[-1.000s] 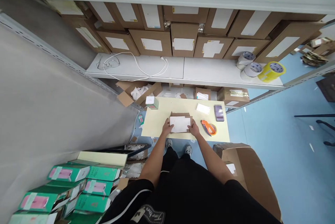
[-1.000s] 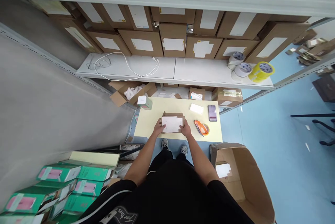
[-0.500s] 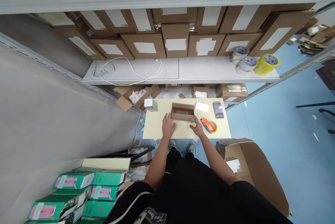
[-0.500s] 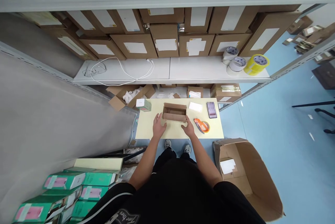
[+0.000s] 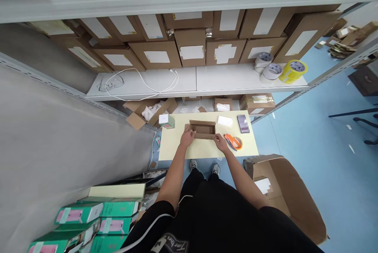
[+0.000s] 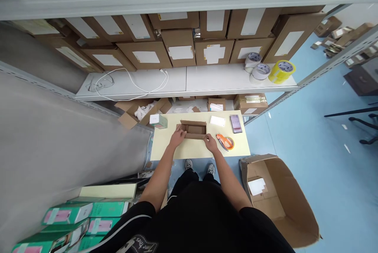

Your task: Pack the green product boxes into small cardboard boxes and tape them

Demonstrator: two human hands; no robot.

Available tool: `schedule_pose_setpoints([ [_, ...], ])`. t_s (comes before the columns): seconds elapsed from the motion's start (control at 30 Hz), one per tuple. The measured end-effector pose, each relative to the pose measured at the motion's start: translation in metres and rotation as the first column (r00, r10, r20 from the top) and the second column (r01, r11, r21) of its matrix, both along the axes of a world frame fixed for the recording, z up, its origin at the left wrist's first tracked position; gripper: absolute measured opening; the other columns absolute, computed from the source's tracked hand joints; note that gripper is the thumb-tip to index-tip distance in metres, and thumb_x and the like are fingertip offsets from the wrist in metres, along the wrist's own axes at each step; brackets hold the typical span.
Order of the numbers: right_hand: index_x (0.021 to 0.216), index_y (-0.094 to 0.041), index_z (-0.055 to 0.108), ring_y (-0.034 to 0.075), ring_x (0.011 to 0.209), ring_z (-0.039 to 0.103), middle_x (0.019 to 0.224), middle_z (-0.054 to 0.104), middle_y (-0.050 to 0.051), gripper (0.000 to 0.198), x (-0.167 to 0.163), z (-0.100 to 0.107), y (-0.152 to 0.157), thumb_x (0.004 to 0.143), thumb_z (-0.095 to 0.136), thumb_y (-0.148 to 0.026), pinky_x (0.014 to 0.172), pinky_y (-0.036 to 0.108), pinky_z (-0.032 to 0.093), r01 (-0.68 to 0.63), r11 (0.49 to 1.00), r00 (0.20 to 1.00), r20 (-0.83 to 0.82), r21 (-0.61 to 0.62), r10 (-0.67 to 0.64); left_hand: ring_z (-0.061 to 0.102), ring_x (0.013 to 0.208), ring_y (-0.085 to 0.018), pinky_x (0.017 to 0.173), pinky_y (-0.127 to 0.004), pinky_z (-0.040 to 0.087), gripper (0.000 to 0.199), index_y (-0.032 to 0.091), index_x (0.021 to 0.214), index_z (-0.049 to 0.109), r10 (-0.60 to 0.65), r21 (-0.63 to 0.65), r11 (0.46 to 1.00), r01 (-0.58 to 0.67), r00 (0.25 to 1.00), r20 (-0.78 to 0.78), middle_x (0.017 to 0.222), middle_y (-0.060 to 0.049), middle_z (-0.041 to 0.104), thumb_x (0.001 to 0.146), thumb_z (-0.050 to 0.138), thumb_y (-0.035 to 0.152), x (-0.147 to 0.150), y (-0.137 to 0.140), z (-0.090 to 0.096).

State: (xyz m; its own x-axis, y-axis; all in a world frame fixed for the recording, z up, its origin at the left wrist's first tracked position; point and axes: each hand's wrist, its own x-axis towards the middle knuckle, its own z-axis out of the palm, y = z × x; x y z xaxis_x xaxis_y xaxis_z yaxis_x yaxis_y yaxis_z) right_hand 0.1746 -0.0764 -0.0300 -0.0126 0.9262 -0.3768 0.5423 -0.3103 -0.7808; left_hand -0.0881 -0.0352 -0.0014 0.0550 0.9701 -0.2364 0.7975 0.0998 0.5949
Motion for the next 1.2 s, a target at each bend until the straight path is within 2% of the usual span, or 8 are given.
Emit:
schedule_pose_setpoints([
  [0.17, 0.095, -0.020, 0.070, 0.027, 0.096, 0.070, 0.095, 0.075, 0.009, 0.042, 0.002, 0.016, 0.014, 0.102, 0.042, -0.051, 0.087, 0.035, 0.052, -0.119, 0.980, 0.985, 0.103, -0.158, 0.136, 0.031, 0.158, -0.028, 0.123, -0.040, 0.039, 0.025, 0.020, 0.103, 0.074, -0.063, -0.028, 0.997, 0.071, 0.970, 0.234, 0.170, -0.010, 0.035, 0.089, 0.071, 0.040, -0.026, -0.014, -0.013],
  [0.3, 0.147, -0.021, 0.055, 0.027, 0.115, 0.068, 0.125, 0.071, 0.012, 0.060, -0.004, 0.025, 0.031, 0.090, 0.068, -0.033, 0.097, 0.034, 0.050, -0.218, 0.964, 0.955, 0.170, -0.150, 0.242, 0.034, 0.156, -0.035, 0.121, -0.043, 0.042, 0.060, 0.018, 0.126, 0.071, -0.135, -0.100, 0.982, 0.162, 0.963, 0.232, 0.177, -0.012, 0.010, 0.071, 0.087, 0.036, -0.029, -0.025, -0.025],
  [0.4, 0.168, -0.029, 0.020, 0.029, 0.127, 0.064, 0.155, 0.050, 0.017, 0.101, -0.018, 0.030, 0.042, 0.084, 0.076, -0.028, 0.102, 0.036, 0.049, -0.242, 0.955, 0.926, 0.253, -0.172, 0.281, 0.034, 0.157, -0.032, 0.121, -0.045, 0.043, 0.041, 0.019, 0.115, 0.073, -0.147, -0.031, 0.988, 0.154, 0.976, 0.162, 0.178, -0.005, 0.000, 0.076, 0.082, 0.026, -0.020, -0.030, -0.035],
  [0.57, 0.169, -0.039, 0.000, 0.033, 0.127, 0.066, 0.175, 0.006, 0.018, 0.116, -0.036, 0.033, 0.057, 0.083, 0.076, -0.026, 0.097, 0.038, 0.052, -0.200, 0.950, 0.888, 0.365, -0.240, 0.279, 0.038, 0.153, -0.031, 0.117, -0.052, 0.045, 0.009, 0.021, 0.093, 0.071, -0.068, 0.100, 0.993, 0.060, 0.995, 0.077, 0.177, 0.000, 0.010, 0.090, 0.065, 0.015, -0.010, -0.033, -0.042],
  [0.7, 0.169, -0.032, 0.010, 0.029, 0.124, 0.067, 0.165, 0.038, 0.017, 0.104, -0.035, 0.023, 0.066, 0.086, 0.072, -0.026, 0.098, 0.035, 0.049, -0.215, 0.953, 0.855, 0.430, -0.215, 0.290, 0.048, 0.145, -0.034, 0.113, -0.052, 0.048, 0.013, 0.020, 0.087, 0.072, -0.112, 0.074, 0.992, 0.105, 0.988, 0.107, 0.177, 0.002, 0.015, 0.090, 0.061, 0.013, -0.024, -0.037, -0.040],
  [0.83, 0.152, -0.024, 0.050, 0.028, 0.112, 0.069, 0.124, 0.073, 0.011, 0.061, -0.040, 0.008, 0.060, 0.093, 0.064, -0.034, 0.093, 0.033, 0.048, -0.304, 0.927, 0.821, 0.432, -0.221, 0.373, 0.052, 0.140, -0.032, 0.115, -0.051, 0.045, 0.015, 0.021, 0.087, 0.075, -0.155, 0.011, 0.988, 0.155, 0.977, 0.146, 0.175, 0.008, 0.016, 0.085, 0.064, 0.012, -0.048, -0.056, -0.036],
  [1.03, 0.087, -0.021, 0.071, 0.025, 0.096, 0.070, 0.097, 0.077, 0.009, 0.034, -0.066, -0.023, 0.028, 0.099, 0.046, -0.040, 0.085, 0.030, 0.048, -0.457, 0.882, 0.812, 0.350, -0.116, 0.467, 0.049, 0.145, -0.030, 0.123, -0.046, 0.037, 0.016, 0.021, 0.092, 0.079, -0.021, -0.054, 0.998, 0.036, 0.969, 0.247, 0.175, 0.004, 0.022, 0.085, 0.065, 0.017, -0.075, -0.110, -0.028],
  [1.2, 0.080, -0.026, 0.071, 0.029, 0.098, 0.072, 0.093, 0.077, 0.007, 0.032, -0.074, -0.037, 0.024, 0.092, 0.049, -0.048, 0.090, 0.039, 0.054, -0.530, 0.847, 0.836, 0.203, 0.051, 0.511, 0.047, 0.148, -0.030, 0.122, -0.048, 0.040, 0.022, 0.024, 0.100, 0.078, 0.150, -0.035, 0.989, -0.146, 0.964, 0.219, 0.170, -0.001, 0.037, 0.083, 0.066, 0.016, -0.071, -0.159, -0.008],
])
